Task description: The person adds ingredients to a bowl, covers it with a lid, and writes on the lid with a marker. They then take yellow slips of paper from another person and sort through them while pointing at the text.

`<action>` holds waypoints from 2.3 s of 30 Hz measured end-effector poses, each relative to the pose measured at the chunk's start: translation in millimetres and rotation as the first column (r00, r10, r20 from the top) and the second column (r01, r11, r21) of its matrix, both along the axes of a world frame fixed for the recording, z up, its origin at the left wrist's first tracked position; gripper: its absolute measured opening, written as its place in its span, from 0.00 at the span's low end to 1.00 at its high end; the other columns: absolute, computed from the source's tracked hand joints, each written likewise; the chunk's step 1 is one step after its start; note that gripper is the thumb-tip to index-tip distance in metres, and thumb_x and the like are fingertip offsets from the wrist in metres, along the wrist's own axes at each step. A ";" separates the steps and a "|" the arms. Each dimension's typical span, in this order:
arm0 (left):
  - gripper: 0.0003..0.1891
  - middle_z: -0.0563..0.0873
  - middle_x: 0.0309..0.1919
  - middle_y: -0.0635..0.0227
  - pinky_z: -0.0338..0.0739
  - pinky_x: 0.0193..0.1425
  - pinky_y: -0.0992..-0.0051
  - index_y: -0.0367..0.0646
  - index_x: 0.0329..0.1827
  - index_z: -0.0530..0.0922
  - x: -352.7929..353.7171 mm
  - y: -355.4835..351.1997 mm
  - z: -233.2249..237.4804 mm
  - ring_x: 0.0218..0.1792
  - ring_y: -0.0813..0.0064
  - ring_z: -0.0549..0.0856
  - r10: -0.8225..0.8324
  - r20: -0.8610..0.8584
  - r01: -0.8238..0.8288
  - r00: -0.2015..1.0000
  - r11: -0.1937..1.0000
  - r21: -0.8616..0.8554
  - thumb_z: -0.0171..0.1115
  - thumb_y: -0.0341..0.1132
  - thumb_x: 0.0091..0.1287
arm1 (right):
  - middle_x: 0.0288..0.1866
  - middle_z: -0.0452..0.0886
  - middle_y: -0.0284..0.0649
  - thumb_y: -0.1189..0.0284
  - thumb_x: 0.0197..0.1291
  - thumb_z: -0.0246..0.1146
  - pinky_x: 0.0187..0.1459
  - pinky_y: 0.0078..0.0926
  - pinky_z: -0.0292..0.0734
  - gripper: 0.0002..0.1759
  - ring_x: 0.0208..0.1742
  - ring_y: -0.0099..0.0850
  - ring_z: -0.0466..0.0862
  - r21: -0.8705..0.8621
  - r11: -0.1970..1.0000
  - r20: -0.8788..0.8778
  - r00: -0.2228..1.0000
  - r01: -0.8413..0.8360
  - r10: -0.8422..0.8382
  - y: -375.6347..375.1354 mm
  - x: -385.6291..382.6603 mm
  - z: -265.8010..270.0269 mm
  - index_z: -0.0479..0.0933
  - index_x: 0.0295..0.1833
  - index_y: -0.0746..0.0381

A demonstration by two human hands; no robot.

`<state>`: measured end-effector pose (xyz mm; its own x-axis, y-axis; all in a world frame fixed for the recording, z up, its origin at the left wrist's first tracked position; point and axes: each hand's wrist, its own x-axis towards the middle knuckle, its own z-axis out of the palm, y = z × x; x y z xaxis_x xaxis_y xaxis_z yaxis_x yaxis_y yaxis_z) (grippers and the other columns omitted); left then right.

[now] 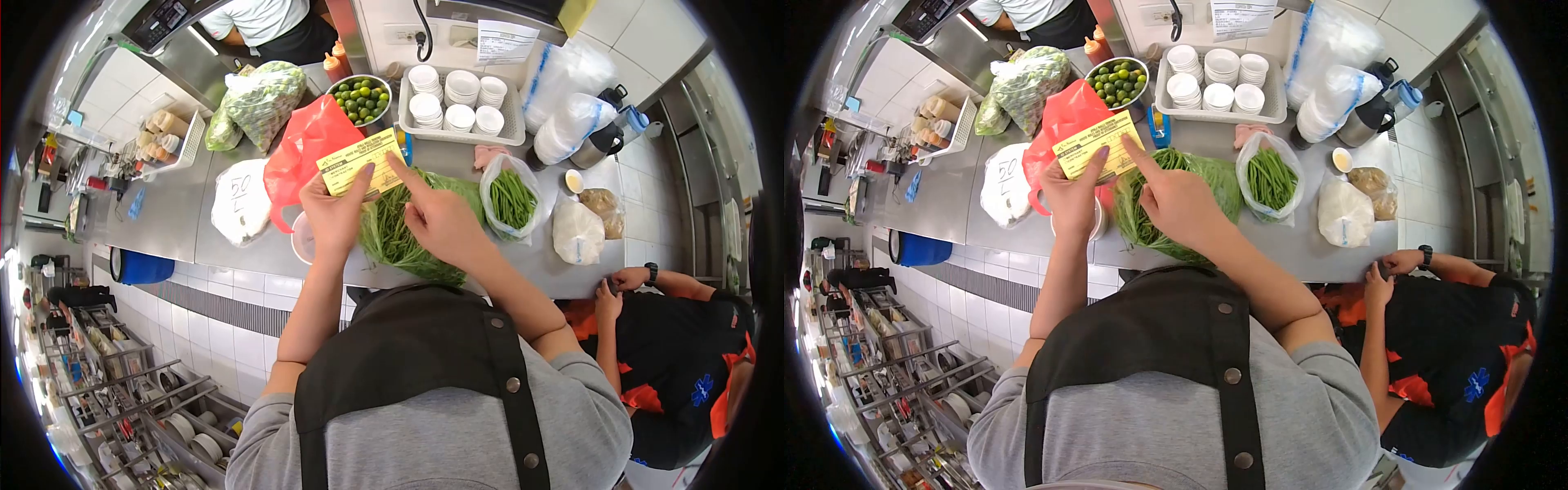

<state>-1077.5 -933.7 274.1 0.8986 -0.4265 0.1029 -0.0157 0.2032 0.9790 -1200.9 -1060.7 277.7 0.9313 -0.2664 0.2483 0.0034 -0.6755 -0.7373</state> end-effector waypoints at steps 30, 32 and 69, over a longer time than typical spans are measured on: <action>0.11 0.90 0.42 0.58 0.89 0.33 0.78 0.28 0.50 0.83 4.5 3.1 -3.6 0.37 0.74 0.91 0.016 -0.047 -0.018 0.999 0.999 -0.038 0.69 0.25 0.68 | 0.24 0.79 0.51 0.75 0.63 0.59 0.32 0.48 0.76 0.37 0.26 0.50 0.82 0.035 0.983 -0.001 0.984 -0.180 0.180 3.4 -6.8 -8.4 0.63 0.79 0.51; 0.10 0.90 0.42 0.58 0.88 0.31 0.79 0.28 0.49 0.83 6.4 6.6 -5.8 0.35 0.74 0.90 0.020 -0.041 -0.022 0.999 0.999 -0.048 0.69 0.24 0.68 | 0.25 0.79 0.51 0.75 0.63 0.59 0.33 0.47 0.77 0.35 0.26 0.50 0.82 0.086 0.975 -0.100 0.972 -0.206 0.215 7.4 -10.6 -5.8 0.66 0.77 0.51; 0.10 0.91 0.40 0.63 0.80 0.27 0.86 0.32 0.48 0.85 3.4 40.8 -42.6 0.33 0.81 0.88 0.109 -0.057 -0.098 0.992 0.981 0.165 0.71 0.27 0.66 | 0.38 0.88 0.44 0.72 0.64 0.64 0.43 0.40 0.84 0.11 0.37 0.45 0.88 0.099 0.770 -0.134 0.758 -0.631 0.639 52.3 -25.6 -60.6 0.85 0.51 0.56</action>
<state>-1074.2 -892.9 231.6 0.9412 -0.3373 -0.0202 0.0369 0.0433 0.9984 -1226.5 -1008.4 217.1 0.9151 0.3920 0.0941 0.3064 -0.5245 -0.7944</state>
